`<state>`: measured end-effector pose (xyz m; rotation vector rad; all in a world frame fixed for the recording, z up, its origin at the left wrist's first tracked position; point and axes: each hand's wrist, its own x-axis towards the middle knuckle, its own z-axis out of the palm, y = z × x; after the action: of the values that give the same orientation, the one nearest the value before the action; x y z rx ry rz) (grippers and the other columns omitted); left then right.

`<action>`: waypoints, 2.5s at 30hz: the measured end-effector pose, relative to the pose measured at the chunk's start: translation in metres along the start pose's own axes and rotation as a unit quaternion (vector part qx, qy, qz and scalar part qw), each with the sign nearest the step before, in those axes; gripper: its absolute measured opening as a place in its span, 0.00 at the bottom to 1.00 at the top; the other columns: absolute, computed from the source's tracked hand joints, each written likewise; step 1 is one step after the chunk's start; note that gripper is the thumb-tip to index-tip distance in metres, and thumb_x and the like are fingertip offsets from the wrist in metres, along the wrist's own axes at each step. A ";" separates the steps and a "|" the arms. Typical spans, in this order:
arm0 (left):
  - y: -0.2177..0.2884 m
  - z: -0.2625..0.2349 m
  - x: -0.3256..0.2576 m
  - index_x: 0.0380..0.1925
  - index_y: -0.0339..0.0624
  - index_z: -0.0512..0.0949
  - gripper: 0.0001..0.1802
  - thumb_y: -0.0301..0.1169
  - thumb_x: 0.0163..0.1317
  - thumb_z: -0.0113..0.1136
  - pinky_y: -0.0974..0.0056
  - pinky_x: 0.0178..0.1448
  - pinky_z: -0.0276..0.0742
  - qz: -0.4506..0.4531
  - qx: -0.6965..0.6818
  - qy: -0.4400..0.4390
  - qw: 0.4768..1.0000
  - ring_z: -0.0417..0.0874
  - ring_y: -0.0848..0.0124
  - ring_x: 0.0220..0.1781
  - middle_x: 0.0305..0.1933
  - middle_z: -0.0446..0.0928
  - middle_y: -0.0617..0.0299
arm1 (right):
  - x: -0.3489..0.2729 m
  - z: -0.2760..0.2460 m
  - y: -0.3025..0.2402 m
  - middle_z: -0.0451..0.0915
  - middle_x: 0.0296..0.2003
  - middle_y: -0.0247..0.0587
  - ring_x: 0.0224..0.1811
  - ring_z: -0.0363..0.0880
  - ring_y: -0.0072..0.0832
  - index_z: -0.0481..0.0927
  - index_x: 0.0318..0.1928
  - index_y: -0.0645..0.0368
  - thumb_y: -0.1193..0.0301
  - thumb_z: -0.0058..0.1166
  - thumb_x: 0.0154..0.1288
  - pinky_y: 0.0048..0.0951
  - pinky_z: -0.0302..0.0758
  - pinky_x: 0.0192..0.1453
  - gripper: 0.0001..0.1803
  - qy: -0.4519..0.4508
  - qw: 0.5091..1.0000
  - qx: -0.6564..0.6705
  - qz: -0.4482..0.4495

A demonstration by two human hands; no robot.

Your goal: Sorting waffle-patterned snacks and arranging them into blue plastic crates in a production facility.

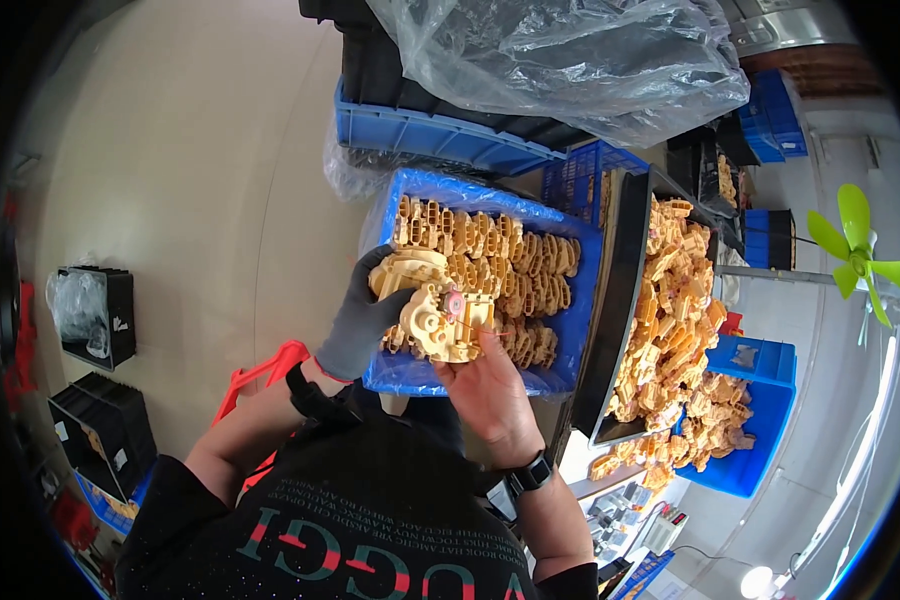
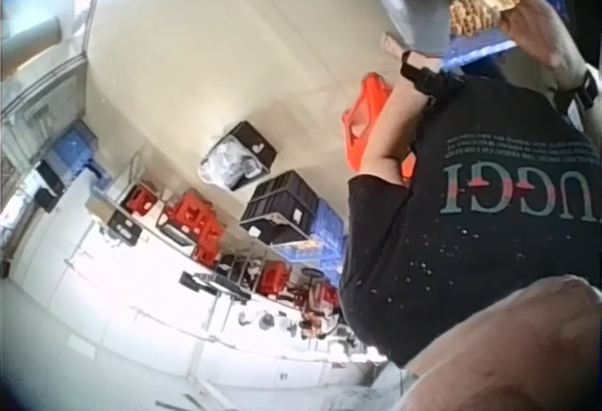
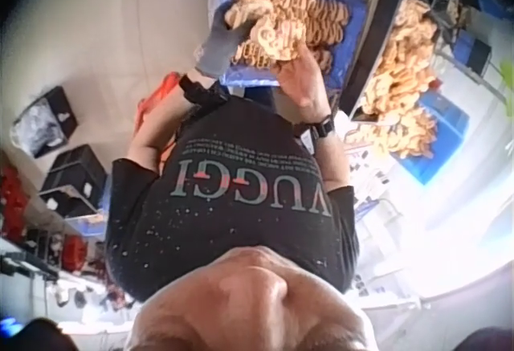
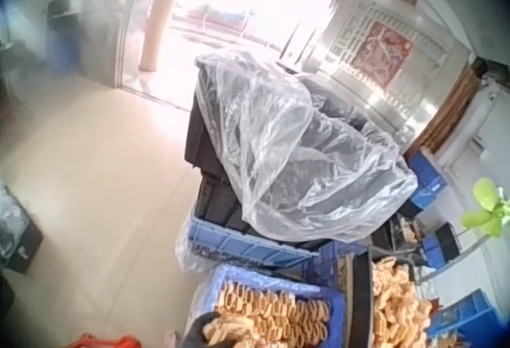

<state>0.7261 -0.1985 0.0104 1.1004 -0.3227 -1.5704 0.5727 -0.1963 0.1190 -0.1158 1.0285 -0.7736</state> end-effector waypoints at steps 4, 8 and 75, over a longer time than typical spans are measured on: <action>-0.016 -0.003 0.000 0.63 0.37 0.61 0.36 0.26 0.56 0.67 0.65 0.63 0.71 0.088 -0.011 -0.023 0.996 0.72 0.69 0.61 0.58 0.70 0.57 | 0.001 0.013 0.002 0.73 0.58 0.32 0.54 0.74 0.25 0.65 0.64 0.49 0.56 0.44 0.74 0.27 0.74 0.49 0.23 0.018 0.999 0.022 0.017; -0.005 -0.001 -0.004 0.63 0.38 0.60 0.37 0.24 0.55 0.67 0.65 0.61 0.73 0.073 0.036 0.003 0.997 0.73 0.69 0.59 0.58 0.70 0.55 | -0.009 0.015 -0.004 0.71 0.60 0.31 0.55 0.73 0.26 0.63 0.66 0.43 0.54 0.40 0.75 0.26 0.75 0.45 0.23 0.037 0.998 -0.048 -0.015; -0.070 -0.001 0.149 0.58 0.50 0.71 0.36 0.45 0.47 0.70 0.34 0.73 0.42 0.179 0.906 -0.012 0.384 0.62 0.59 0.70 0.58 0.72 0.60 | 0.297 -0.133 0.021 0.60 0.67 0.52 0.70 0.56 0.46 0.56 0.70 0.53 0.41 0.41 0.68 0.57 0.49 0.70 0.40 0.148 0.836 -0.469 -0.243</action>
<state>0.6939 -0.3066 -0.1094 2.1912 -2.4916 -0.1209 0.5601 -0.3329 -0.1769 -1.1748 1.6438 -0.6788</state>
